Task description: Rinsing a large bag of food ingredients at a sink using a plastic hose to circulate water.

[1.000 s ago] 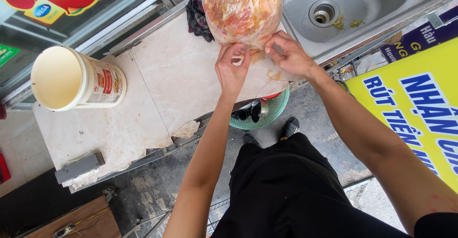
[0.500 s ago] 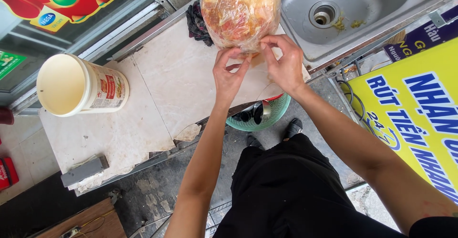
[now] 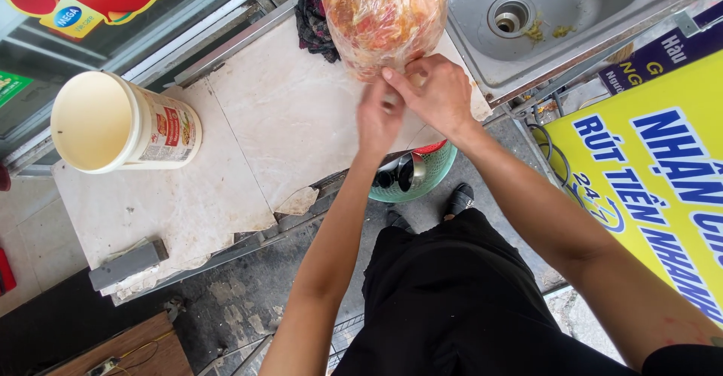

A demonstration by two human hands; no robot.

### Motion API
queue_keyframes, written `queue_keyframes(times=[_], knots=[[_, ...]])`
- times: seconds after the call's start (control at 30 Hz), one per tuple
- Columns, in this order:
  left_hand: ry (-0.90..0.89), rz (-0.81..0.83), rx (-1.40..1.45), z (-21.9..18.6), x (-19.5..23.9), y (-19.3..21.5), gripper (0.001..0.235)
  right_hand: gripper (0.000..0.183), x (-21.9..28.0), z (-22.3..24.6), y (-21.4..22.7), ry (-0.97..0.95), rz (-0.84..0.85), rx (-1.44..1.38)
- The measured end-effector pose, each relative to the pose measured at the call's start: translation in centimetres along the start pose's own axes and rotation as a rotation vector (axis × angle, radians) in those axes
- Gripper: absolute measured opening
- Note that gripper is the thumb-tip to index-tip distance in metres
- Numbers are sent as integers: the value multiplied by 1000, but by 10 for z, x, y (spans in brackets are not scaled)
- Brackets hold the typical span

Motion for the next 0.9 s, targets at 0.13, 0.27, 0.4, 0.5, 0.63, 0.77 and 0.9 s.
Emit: queue_keyframes(times=[0.13, 0.27, 0.4, 0.5, 0.63, 0.77, 0.9], knots=[[-146, 105, -160, 39, 50, -36, 26, 38, -5, -7, -9, -178, -17, 78], [-40, -163, 73, 8, 31, -5, 34, 19, 7, -22, -10, 127, -64, 186], [-109, -305, 27, -40, 2, 29, 49, 11, 10, 5, 38, 352, 67, 226], [-348, -419, -251, -71, -7, 34, 58, 14, 4, -5, 85, 401, 61, 376], [-596, -371, -330, -103, -42, 12, 71, 16, -6, 14, 149, 445, -103, 339], [-472, -284, -631, -115, -83, -11, 117, 18, -22, 0, 166, 324, -143, 54], [-484, -192, -820, -77, -98, -4, 132, 27, -51, -26, 153, 137, 57, -694]])
Point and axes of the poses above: each hand's wrist, its own x-axis away from the middle knuckle, its own y-axis out of the back of the hand, z = x × y, the point moved 5 cm from there along -x, towards the middle knuckle, and after that the axes turned 4 degrees about -y, right-handed, at the moved point
